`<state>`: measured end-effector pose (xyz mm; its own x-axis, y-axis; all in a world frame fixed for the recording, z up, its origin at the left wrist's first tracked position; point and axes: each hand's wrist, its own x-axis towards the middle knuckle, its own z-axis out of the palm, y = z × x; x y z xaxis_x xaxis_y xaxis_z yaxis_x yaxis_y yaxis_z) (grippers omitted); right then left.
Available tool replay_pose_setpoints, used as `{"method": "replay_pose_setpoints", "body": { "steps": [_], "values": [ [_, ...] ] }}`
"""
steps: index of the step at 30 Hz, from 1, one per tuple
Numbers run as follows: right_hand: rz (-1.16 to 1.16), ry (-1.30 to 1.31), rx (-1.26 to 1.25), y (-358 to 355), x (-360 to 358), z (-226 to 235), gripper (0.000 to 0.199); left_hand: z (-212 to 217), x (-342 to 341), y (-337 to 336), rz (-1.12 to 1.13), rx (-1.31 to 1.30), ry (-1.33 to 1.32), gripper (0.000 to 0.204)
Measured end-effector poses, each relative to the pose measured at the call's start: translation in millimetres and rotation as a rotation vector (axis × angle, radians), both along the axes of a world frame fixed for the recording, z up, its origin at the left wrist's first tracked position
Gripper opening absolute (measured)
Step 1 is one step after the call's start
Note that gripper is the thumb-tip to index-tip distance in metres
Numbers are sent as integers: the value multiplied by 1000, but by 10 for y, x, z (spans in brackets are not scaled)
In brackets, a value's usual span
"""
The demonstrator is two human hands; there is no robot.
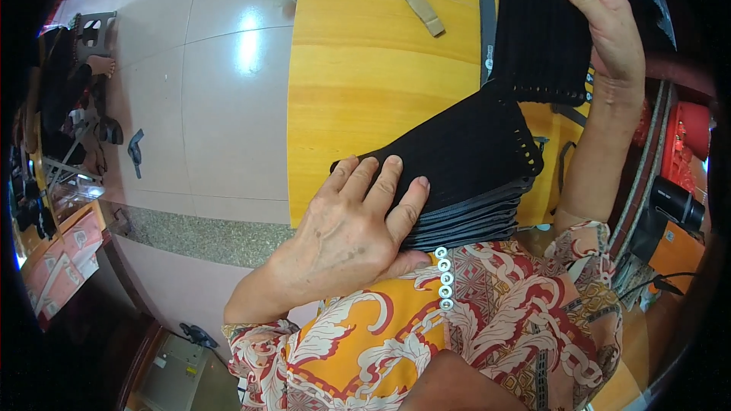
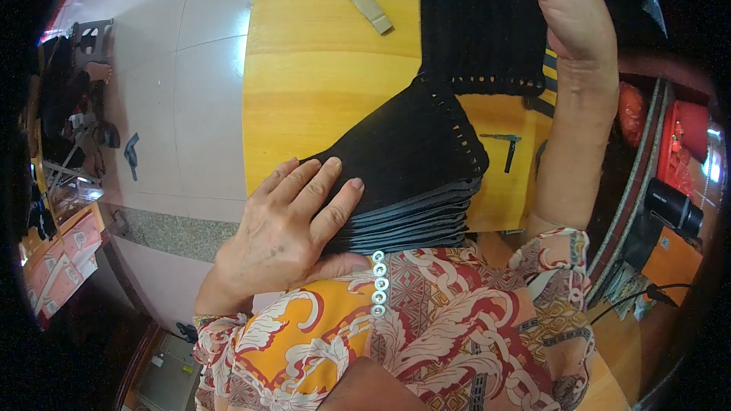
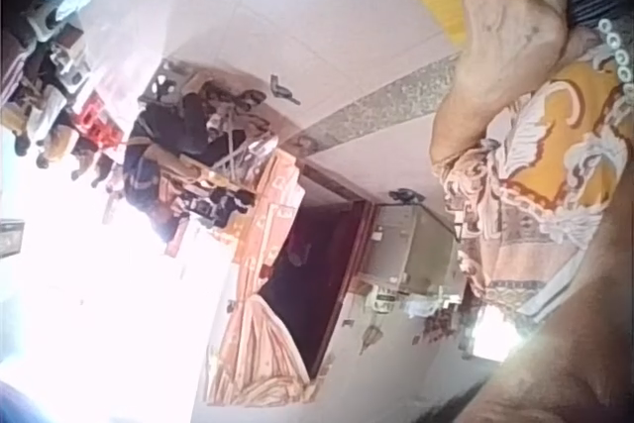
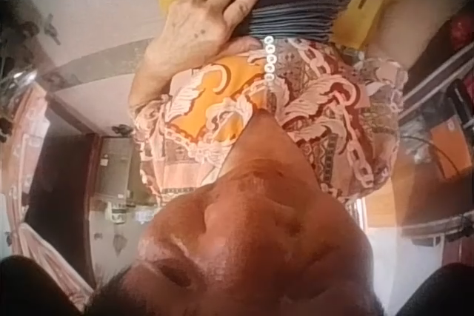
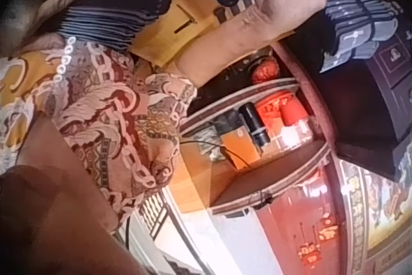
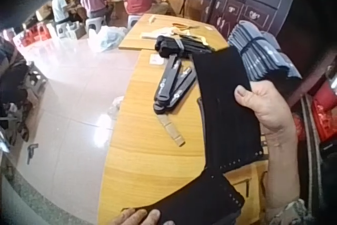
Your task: Assembling and binding a stack of black flexible ribbed parts using a strap.
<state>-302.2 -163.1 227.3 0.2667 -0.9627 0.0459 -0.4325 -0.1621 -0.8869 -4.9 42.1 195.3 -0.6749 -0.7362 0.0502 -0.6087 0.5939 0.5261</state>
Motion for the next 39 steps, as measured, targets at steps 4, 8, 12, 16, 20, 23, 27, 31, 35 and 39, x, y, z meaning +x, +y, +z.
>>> {"method": "replay_pose_setpoints", "body": {
  "steps": [4, 8, 12, 16, 20, 23, 27, 31, 35, 39],
  "values": [
    [-208, -41, -11, 151, -25, -311, 19, -44, -7, 0, 18, 35, 9, 71],
    [-378, 161, -141, 136, -331, -362, 28, -50, 11, 16, -10, 72, 53, 69],
    [-779, -200, -277, 154, -304, 194, 27, -65, 59, 12, -23, 81, 104, 69],
    [3, 693, -569, 368, -40, 67, 23, -98, 18, 20, 6, 87, 96, 72],
    [502, 668, -551, 645, 586, 111, 19, -96, 32, 24, 17, 96, 107, 74],
    [695, 730, -455, 777, 836, 324, 40, -62, 24, -3, -8, 98, 110, 75],
    [863, 713, -403, 802, 1159, 292, 30, -66, 36, 9, 6, 119, 108, 73],
    [1034, 777, -321, 866, 1314, 125, 14, -69, 48, 21, 24, 154, 130, 73],
    [1028, 687, -294, 988, 1310, 1, 10, -70, 42, 2, 24, 139, 163, 75],
    [1026, 700, -275, 1070, 1254, 18, 11, -55, 59, 21, 39, 197, 165, 76]
  ]
}}
